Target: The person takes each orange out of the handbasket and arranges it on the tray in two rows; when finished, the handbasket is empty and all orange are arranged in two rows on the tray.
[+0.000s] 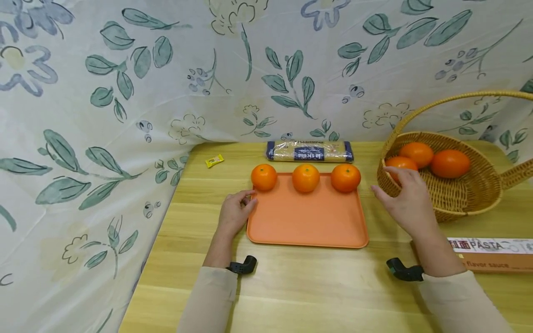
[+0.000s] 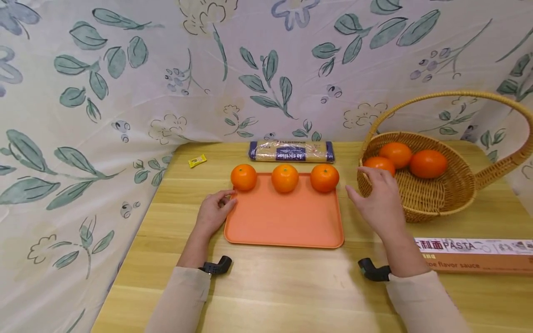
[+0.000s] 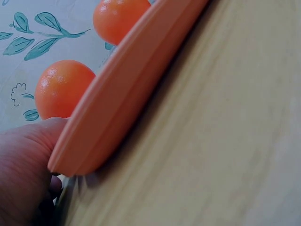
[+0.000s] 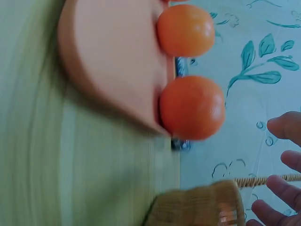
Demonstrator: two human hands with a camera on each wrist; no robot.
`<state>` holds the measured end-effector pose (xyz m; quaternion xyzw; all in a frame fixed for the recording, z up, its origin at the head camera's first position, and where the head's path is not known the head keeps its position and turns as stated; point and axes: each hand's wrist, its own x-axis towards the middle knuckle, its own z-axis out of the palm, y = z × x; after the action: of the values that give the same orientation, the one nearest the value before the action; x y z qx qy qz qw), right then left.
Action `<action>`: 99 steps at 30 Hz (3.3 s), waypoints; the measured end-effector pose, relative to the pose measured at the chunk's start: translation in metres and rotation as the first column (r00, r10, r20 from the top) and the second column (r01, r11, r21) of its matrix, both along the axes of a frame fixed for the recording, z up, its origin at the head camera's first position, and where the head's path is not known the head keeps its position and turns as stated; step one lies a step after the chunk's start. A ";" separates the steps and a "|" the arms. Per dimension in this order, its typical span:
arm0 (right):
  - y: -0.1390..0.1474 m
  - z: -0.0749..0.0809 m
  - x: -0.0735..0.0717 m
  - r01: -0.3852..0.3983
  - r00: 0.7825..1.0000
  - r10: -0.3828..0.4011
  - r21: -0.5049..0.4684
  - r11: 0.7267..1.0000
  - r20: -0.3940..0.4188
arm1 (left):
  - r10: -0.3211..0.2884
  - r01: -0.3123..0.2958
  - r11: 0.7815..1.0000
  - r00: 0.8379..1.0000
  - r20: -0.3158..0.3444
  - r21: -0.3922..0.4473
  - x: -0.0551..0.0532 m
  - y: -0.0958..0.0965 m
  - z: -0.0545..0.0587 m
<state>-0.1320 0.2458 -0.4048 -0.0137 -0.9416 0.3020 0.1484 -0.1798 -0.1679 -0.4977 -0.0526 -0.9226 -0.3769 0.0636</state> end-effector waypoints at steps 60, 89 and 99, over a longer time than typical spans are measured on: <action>0.082 -0.015 -0.071 -0.145 0.961 0.095 0.181 0.973 0.261 | 0.002 -0.002 1.000 1.000 0.016 -0.007 -0.001 -0.001 0.001; 0.073 0.054 -0.035 -0.149 0.966 0.076 0.294 0.944 0.246 | 0.006 -0.006 1.000 1.000 0.008 0.012 0.000 0.000 0.004; 0.049 0.063 -0.021 -0.218 0.958 0.148 0.286 0.933 0.246 | 0.006 -0.006 1.000 1.000 0.010 0.013 -0.001 -0.002 0.003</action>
<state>-0.1531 0.2944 -0.3423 0.0645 -0.9850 0.1592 0.0144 -0.1810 -0.1695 -0.4949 -0.0476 -0.9206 -0.3830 0.0603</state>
